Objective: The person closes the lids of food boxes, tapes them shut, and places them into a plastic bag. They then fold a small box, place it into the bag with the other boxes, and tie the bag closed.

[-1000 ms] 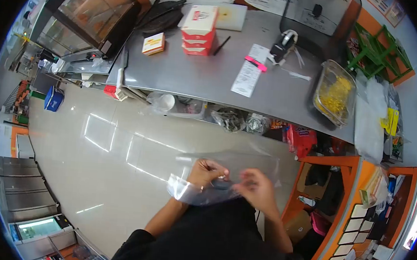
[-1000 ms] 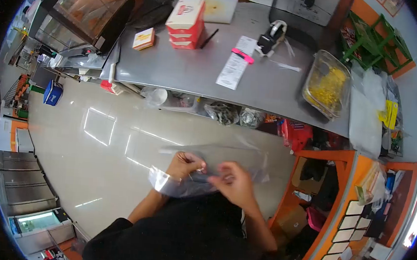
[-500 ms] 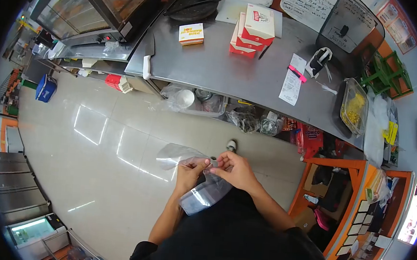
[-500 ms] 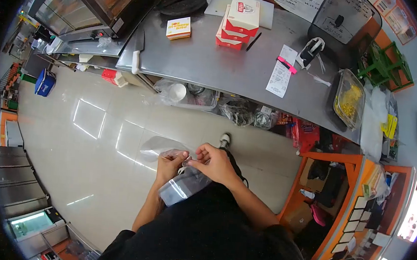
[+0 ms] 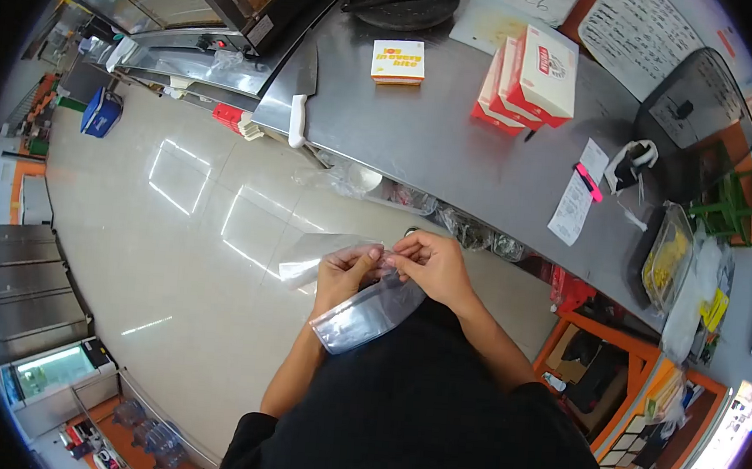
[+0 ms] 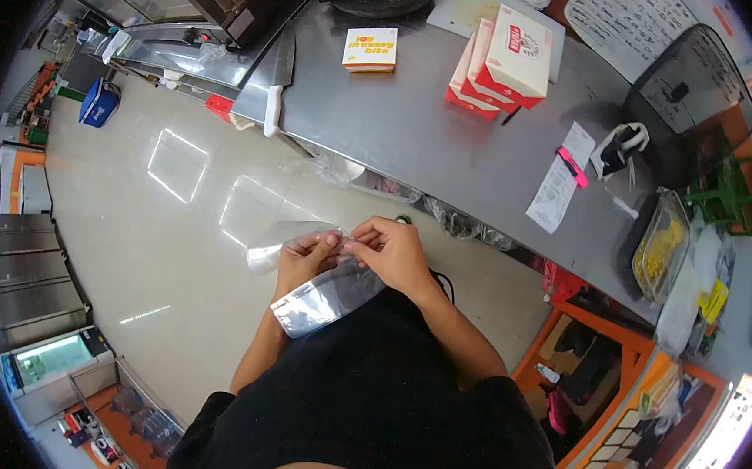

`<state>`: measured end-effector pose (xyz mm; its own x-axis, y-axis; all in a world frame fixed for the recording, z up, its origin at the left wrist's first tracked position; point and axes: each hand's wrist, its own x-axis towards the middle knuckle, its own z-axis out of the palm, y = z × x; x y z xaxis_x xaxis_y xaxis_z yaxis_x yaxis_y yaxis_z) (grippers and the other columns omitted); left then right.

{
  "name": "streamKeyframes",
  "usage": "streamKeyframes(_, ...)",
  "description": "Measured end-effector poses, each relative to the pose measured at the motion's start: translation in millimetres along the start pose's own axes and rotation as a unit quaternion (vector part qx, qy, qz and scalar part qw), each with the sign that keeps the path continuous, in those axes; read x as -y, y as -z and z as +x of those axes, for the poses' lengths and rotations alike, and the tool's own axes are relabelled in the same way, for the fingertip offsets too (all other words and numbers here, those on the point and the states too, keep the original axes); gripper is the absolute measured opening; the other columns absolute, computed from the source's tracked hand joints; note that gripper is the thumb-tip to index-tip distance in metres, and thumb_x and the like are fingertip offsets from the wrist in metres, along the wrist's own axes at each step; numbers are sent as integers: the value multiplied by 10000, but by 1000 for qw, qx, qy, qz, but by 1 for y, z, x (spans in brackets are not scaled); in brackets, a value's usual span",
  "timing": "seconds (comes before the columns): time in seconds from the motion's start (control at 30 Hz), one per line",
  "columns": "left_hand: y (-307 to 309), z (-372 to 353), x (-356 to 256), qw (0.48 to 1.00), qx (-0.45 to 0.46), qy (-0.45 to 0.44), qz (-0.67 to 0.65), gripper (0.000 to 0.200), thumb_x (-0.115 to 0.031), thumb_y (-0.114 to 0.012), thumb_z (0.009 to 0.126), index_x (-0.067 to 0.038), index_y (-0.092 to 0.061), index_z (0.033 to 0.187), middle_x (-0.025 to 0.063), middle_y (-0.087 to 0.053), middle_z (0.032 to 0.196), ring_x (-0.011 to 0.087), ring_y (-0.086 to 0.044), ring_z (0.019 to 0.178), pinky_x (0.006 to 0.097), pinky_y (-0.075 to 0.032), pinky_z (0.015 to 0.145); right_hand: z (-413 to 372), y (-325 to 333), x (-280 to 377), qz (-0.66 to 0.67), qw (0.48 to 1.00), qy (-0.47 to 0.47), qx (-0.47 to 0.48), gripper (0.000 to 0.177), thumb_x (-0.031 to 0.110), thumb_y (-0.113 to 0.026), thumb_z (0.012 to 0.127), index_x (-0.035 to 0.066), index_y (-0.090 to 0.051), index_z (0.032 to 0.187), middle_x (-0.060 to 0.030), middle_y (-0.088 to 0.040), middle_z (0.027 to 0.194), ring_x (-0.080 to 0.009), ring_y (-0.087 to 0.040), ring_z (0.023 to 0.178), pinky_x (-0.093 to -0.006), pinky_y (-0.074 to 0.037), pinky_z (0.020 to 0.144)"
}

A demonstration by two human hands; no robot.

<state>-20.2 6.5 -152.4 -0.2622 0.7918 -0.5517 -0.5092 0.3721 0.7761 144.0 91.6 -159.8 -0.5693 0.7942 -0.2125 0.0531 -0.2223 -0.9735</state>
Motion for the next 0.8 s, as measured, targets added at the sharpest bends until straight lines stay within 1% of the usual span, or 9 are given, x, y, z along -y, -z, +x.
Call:
streamKeyframes(0.13, -17, 23, -21, 997, -61, -34, 15, 253, -169, -741, 949, 65, -729, 1046, 131, -756, 937, 145, -715, 780, 258, -588, 691, 26, 12, 11, -26, 999, -25, 10, 175, 61, -789, 864, -33, -679, 962, -95, -723, 768, -103, -671, 623, -246, -527, 570)
streamKeyframes(0.47, 5, 68, -43, 997, -15, -78, -25, 127, -77, -789, 890, -2, -707, 829, 94, -734, 800, 130, -672, 676, 252, -541, 627, 84, -6, 49, -140, 986, 59, 63, 198, 119, -812, 867, 9, -717, 1001, -15, -691, 842, -55, -609, 728, -248, -493, 596)
streamKeyframes(0.53, 14, 76, -50, 995, 23, -46, -87, 135, -59, -797, 877, -4, -692, 812, 83, -722, 774, 125, -661, 666, 254, -536, 627, 98, -3, 43, -85, 992, 29, 93, 156, 122, -798, 881, 24, -734, 986, -23, -697, 860, -65, -614, 737, -246, -494, 608)
streamKeyframes(0.57, 21, 74, -54, 998, -6, -58, -32, 138, -54, -796, 875, -6, -685, 808, 78, -717, 769, 124, -659, 668, 254, -534, 633, 101, -2, 43, -55, 993, 11, 107, 136, 123, -791, 889, 32, -743, 978, -27, -700, 869, -70, -616, 741, -244, -495, 615)
streamKeyframes(0.6, 28, 72, -61, 996, -33, -73, 25, 141, -48, -795, 872, -7, -678, 804, 74, -711, 765, 122, -657, 669, 253, -531, 639, 104, 1, 46, -2, 992, -102, 74, 122, 172, -703, 971, 62, -714, 1021, -34, -700, 913, -112, -648, 769, -279, -526, 654)
streamKeyframes(0.63, 32, 71, -71, 991, -58, -92, 83, 145, -43, -793, 870, -9, -671, 800, 70, -706, 760, 121, -655, 671, 253, -529, 646, 110, 4, 51, 135, 984, -113, 4, 124, 186, -665, 995, 72, -691, 1035, -35, -692, 910, -130, -642, 763, -297, -533, 665)
streamKeyframes(0.7, 32, 65, -96, 964, -154, -203, 72, 145, -51, -781, 882, 2, -669, 807, 67, -703, 746, 98, -648, 692, 232, -506, 669, 118, 10, 59, 398, 899, -128, -131, 137, 215, -589, 1042, 92, -646, 1062, -36, -675, 905, -165, -630, 752, -332, -546, 687)
streamKeyframes(0.73, 51, 66, -104, 940, -205, -219, 165, 145, -50, -759, 901, 4, -657, 813, 75, -711, 757, 99, -660, 706, 235, -517, 684, 121, 15, 64, 428, 881, -113, -165, 135, 213, -555, 1056, 96, -622, 1065, -32, -650, 880, -165, -620, 747, -341, -547, 683)
streamKeyframes(0.8, 75, 72, -113, 918, -242, -255, 185, 179, -52, -748, 911, 7, -640, 780, 65, -704, 730, 97, -667, 698, 234, -524, 692, 128, 25, 73, 485, 840, -81, -229, 137, 208, -486, 1085, 106, -576, 1072, -23, -599, 830, -166, -599, 737, -359, -549, 674)
